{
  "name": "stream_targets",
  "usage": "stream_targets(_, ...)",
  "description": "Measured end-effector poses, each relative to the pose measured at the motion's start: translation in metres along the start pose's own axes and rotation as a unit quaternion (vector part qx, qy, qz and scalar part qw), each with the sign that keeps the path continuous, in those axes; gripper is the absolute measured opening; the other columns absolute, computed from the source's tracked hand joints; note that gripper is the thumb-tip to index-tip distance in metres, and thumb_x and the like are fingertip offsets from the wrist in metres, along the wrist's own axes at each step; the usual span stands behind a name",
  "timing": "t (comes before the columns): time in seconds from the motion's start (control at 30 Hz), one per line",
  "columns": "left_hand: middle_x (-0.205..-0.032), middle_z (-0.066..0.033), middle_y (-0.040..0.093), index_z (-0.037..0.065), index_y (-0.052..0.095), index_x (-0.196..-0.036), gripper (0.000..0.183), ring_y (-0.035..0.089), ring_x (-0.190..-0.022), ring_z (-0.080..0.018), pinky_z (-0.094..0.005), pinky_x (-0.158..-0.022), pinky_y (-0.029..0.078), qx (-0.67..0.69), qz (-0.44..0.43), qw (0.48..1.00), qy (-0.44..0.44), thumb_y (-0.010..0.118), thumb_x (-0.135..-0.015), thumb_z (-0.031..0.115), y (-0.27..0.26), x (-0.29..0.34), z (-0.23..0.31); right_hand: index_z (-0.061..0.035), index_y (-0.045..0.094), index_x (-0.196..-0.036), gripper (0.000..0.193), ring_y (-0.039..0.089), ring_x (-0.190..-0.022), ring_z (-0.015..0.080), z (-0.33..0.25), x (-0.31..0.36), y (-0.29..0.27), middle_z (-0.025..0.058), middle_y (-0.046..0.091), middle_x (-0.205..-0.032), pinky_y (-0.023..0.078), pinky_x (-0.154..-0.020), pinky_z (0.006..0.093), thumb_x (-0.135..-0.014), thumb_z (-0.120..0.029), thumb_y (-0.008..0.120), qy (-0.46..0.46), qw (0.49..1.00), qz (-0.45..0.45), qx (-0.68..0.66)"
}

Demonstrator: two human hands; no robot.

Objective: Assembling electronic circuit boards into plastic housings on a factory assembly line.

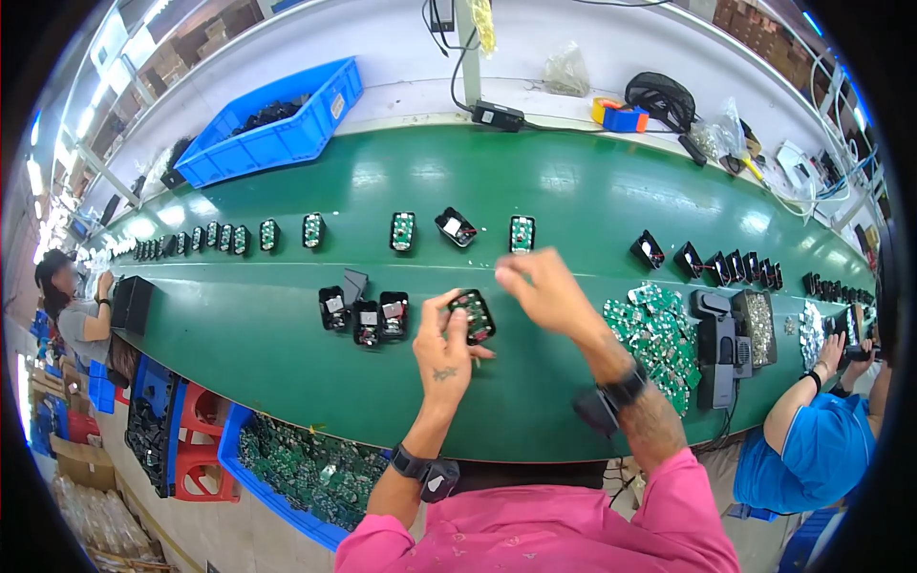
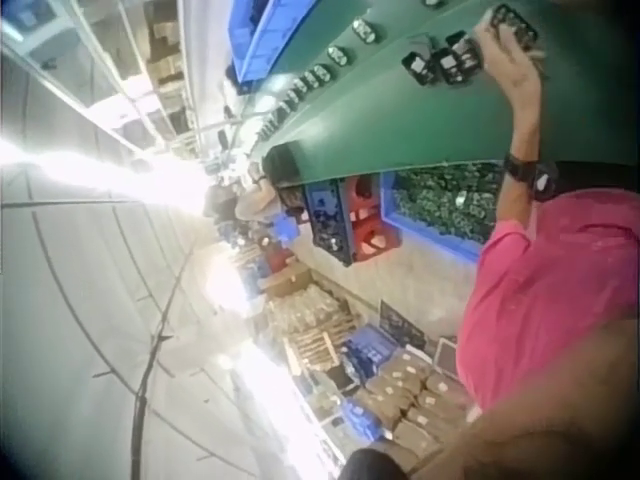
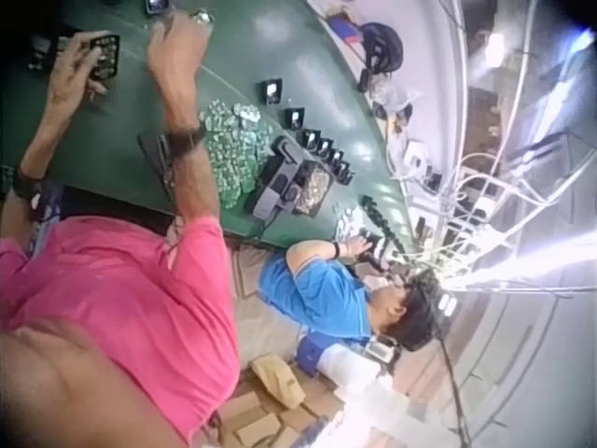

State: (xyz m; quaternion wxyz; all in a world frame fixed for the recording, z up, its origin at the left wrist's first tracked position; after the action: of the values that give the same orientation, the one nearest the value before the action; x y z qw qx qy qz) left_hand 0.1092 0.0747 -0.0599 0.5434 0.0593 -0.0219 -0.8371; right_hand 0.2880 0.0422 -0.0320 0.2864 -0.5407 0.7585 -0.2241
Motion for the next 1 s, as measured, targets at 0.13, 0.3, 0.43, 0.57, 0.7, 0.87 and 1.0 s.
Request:
stream_targets(0.13, -0.108, -0.0131, 0.059, 0.001, 0.05, -0.128, 0.028, 0.067, -0.072, -0.017, -0.0279, -0.051, 0.06, -0.077, 0.019, 0.995, 0.06, 0.046, -0.103, 0.011, -0.015, -0.016, 0.028, -0.0022, 0.062, -0.12, 0.049, 0.053, -0.111, 0.0329, -0.004, -0.067, 0.032, 0.0126, 0.068, -0.103, 0.043, -0.089, 0.046, -0.082, -0.03, 0.075, -0.065, 0.922, 0.18, 0.336)
stream_targets(0.3, -0.104, -0.0137, 0.057, 0.001, 0.047, -0.128, 0.028, 0.066, -0.071, -0.0183, -0.0298, -0.051, 0.059, -0.088, -0.005, 0.994, 0.066, 0.04, -0.102, 0.008, -0.016, -0.076, 0.053, -0.0017, 0.051, -0.131, 0.063, 0.054, -0.106, 0.0331, 0.018, -0.098, 0.063, 0.0162, 0.064, -0.106, 0.044, -0.087, 0.0482, -0.078, -0.026, 0.074, -0.061, 0.91, 0.081, 0.401)
stream_targets(0.43, -0.103, -0.0149, 0.062, 0.003, 0.04, -0.131, 0.029, 0.071, -0.059, -0.0245, -0.0273, -0.044, 0.05, -0.119, -0.045, 0.986, -0.107, 0.039, -0.104, 0.013, -0.02, -0.142, 0.037, -0.0008, 0.055, -0.125, 0.056, 0.054, -0.104, 0.0339, -0.032, 0.005, 0.047, 0.0159, 0.063, -0.099, 0.044, -0.084, 0.0481, -0.079, -0.025, 0.072, 0.008, 0.947, 0.179, 0.268)
stream_targets(0.57, -0.096, -0.0133, 0.063, 0.005, 0.041, -0.132, 0.029, 0.072, -0.06, -0.0264, -0.0288, -0.043, 0.05, -0.198, -0.118, 0.969, -0.083, 0.04, -0.103, 0.013, 0.022, -0.184, -0.021, 0.0004, 0.052, -0.132, 0.062, 0.053, -0.103, 0.0332, -0.03, 0.094, 0.036, 0.0145, 0.062, -0.101, 0.043, -0.084, 0.0451, -0.079, -0.024, 0.074, 0.107, 0.955, 0.161, 0.224)
stream_targets(0.7, -0.094, -0.0134, 0.064, 0.006, 0.044, -0.132, 0.03, 0.073, -0.061, -0.0275, -0.0305, -0.045, 0.052, -0.307, -0.134, 0.938, -0.087, 0.042, -0.103, 0.014, 0.036, -0.197, -0.04, 0.001, 0.052, -0.133, 0.068, 0.052, -0.105, 0.0333, -0.018, 0.115, 0.034, 0.014, 0.062, -0.104, 0.044, -0.085, 0.0435, -0.077, -0.029, 0.078, 0.069, 0.957, 0.139, 0.244)
stream_targets(0.87, -0.117, -0.0253, 0.062, 0.004, 0.041, -0.14, 0.045, 0.071, -0.084, -0.0415, -0.0477, -0.079, 0.058, -0.518, -0.048, 0.854, 0.029, 0.049, -0.097, 0.016, 0.007, -0.19, -0.033, -0.0016, 0.061, -0.119, 0.048, 0.056, -0.101, 0.0362, 0.006, 0.121, -0.019, 0.0165, 0.062, -0.106, 0.048, -0.087, 0.0466, -0.078, -0.02, 0.077, 0.04, 0.958, 0.128, 0.254)
stream_targets(1.0, -0.14, -0.026, 0.049, 0.003, 0.041, -0.144, 0.058, 0.058, -0.115, -0.0457, -0.0511, -0.095, 0.05, -0.441, -0.12, 0.844, 0.28, 0.058, -0.091, 0.021, 0.035, -0.117, 0.009, -0.0013, 0.065, -0.116, 0.041, 0.058, -0.102, 0.0392, 0.061, 0.106, -0.08, 0.0187, 0.063, -0.105, 0.05, -0.087, 0.0468, -0.078, -0.013, 0.075, 0.124, 0.933, 0.121, 0.314)
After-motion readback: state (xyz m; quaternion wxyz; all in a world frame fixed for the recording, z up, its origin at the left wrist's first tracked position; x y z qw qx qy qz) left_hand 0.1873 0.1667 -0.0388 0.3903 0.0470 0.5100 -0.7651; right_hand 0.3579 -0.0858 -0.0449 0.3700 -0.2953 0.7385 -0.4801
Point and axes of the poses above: each hand's wrist, its own x-axis away from the middle knuckle, its own y-axis out of the palm, z = x × y, the point moved 3 cm from there along -x, towards the middle knuckle
